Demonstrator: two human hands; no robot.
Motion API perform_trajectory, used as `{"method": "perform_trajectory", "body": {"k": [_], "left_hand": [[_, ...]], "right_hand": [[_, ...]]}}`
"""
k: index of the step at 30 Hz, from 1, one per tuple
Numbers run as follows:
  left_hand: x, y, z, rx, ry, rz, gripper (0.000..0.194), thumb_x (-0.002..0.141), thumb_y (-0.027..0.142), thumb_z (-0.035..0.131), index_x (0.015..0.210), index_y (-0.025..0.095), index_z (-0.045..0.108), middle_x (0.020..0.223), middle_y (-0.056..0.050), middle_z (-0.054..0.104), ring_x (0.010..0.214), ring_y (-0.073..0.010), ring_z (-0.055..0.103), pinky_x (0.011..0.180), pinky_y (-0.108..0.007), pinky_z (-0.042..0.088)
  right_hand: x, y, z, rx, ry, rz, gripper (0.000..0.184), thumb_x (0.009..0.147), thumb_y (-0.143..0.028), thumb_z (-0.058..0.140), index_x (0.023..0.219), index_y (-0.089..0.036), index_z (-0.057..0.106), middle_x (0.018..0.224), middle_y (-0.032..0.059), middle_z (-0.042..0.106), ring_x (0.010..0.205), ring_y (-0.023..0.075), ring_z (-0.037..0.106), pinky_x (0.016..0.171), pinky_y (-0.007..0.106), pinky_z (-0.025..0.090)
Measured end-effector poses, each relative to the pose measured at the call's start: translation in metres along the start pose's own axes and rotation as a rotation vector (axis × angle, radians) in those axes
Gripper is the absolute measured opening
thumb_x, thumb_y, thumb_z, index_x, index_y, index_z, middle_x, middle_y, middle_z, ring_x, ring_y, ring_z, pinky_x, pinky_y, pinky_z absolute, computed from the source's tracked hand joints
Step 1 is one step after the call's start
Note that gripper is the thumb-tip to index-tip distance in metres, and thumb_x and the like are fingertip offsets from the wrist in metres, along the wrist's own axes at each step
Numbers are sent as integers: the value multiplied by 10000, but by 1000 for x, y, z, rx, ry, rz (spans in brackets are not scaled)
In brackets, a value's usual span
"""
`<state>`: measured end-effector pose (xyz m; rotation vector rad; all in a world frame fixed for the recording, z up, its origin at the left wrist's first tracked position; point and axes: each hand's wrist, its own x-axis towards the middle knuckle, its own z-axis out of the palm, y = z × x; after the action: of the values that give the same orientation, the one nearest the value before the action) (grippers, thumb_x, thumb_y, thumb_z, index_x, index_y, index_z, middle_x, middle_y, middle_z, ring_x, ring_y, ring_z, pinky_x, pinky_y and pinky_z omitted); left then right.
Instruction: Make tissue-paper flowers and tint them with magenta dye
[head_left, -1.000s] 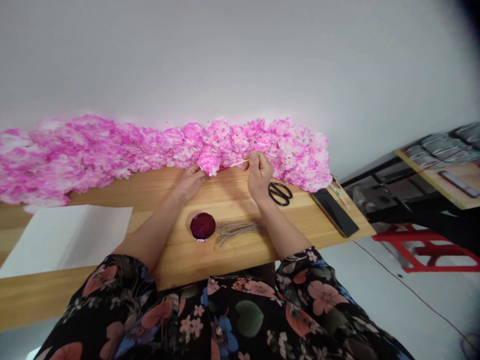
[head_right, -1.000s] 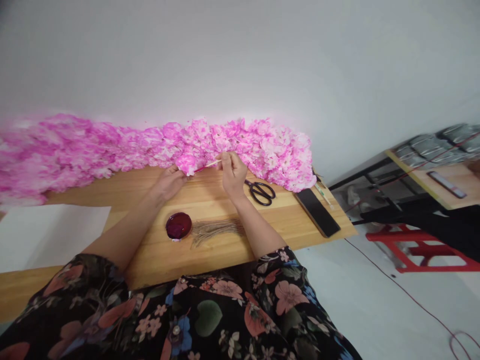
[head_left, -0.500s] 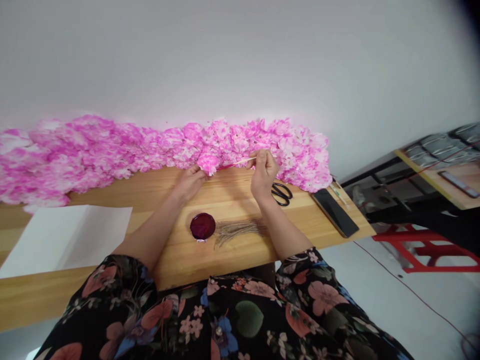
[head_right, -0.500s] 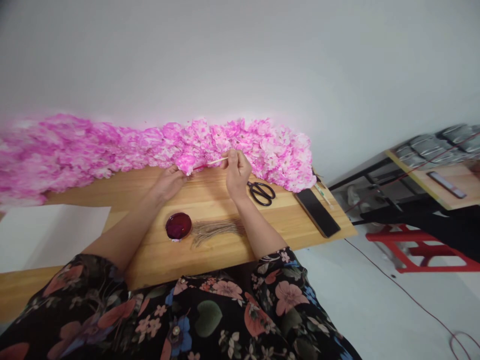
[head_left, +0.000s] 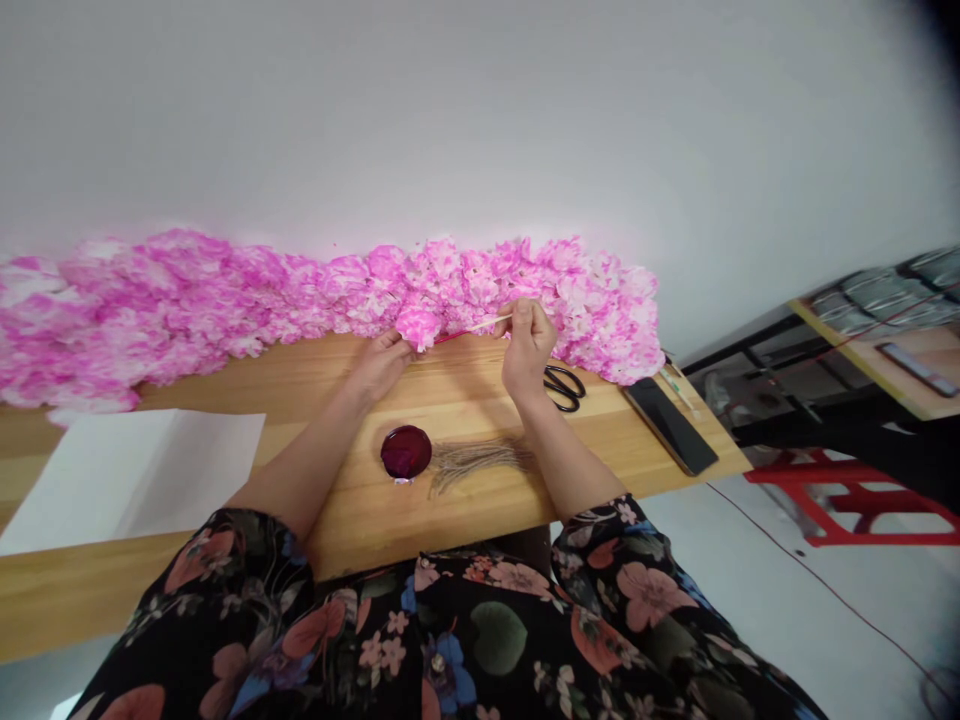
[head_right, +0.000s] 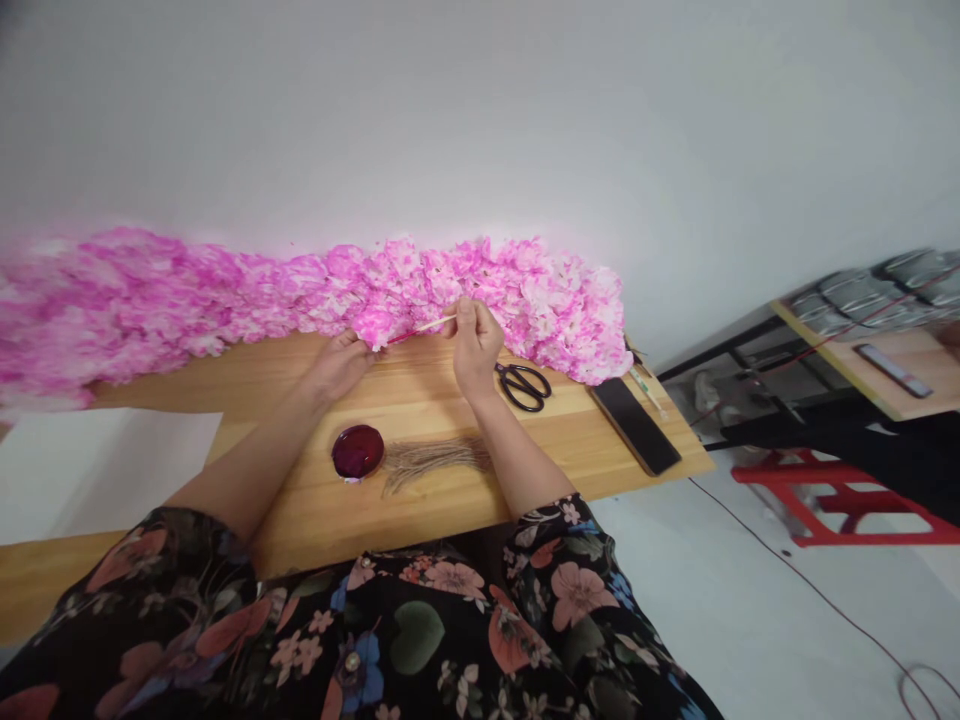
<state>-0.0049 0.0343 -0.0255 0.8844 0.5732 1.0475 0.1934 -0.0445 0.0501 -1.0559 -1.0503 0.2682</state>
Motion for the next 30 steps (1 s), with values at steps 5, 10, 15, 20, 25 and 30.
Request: {"method": "perform_trajectory", "body": {"k": [5, 10, 15, 20, 25, 30], "left_hand": [[-1, 1, 1, 7, -16, 8, 231, 667, 182, 903, 813, 196, 725, 761, -1, 723, 761, -178, 698, 808, -336, 577], [0, 0, 0, 13, 6, -8, 220, 692, 170, 888, 864, 195, 752, 812, -20, 746, 843, -205, 722, 870, -362, 583], [1, -1, -2, 2, 9, -2, 234, 666, 170, 886, 850, 199, 744, 818, -28, 754, 899, -230, 742, 883, -370, 588], [1, -3, -5, 17, -8, -7, 289, 674, 157, 935, 898, 198, 756, 809, -26, 747, 902, -223, 741, 849, -344, 565], [2, -5, -6, 40, -11, 22, 394, 602, 184, 1046, 880, 210, 769, 813, -7, 758, 881, -206, 725, 840, -329, 568], [2, -5, -7, 43, -21, 15, 414, 546, 144, 1066, 828, 215, 771, 816, 5, 757, 810, -180, 680, 808, -320, 561]], "right_hand": [[0, 4, 1, 42, 6, 2, 628, 1018, -839, 606, 817, -248, 669, 607, -63, 573, 557, 111, 552, 594, 275, 464], [-4, -1, 4, 8, -54, 61, 672, 1003, -882, 570, 788, -251, 656, 595, -60, 567, 563, 119, 558, 604, 286, 472], [0, 0, 2, 31, -20, 55, 672, 985, -887, 595, 761, -255, 643, 578, -61, 565, 541, 114, 552, 589, 278, 468], [6, 6, 0, 44, 35, 82, 661, 1009, -886, 546, 816, -260, 635, 587, -65, 548, 539, 118, 541, 585, 280, 469], [5, 5, 1, 55, 49, 75, 649, 1019, -869, 561, 824, -255, 635, 597, -62, 556, 551, 118, 536, 594, 281, 467], [5, 5, 0, 57, 52, 65, 643, 1026, -861, 556, 823, -256, 632, 594, -64, 540, 548, 120, 531, 588, 284, 465]]}}
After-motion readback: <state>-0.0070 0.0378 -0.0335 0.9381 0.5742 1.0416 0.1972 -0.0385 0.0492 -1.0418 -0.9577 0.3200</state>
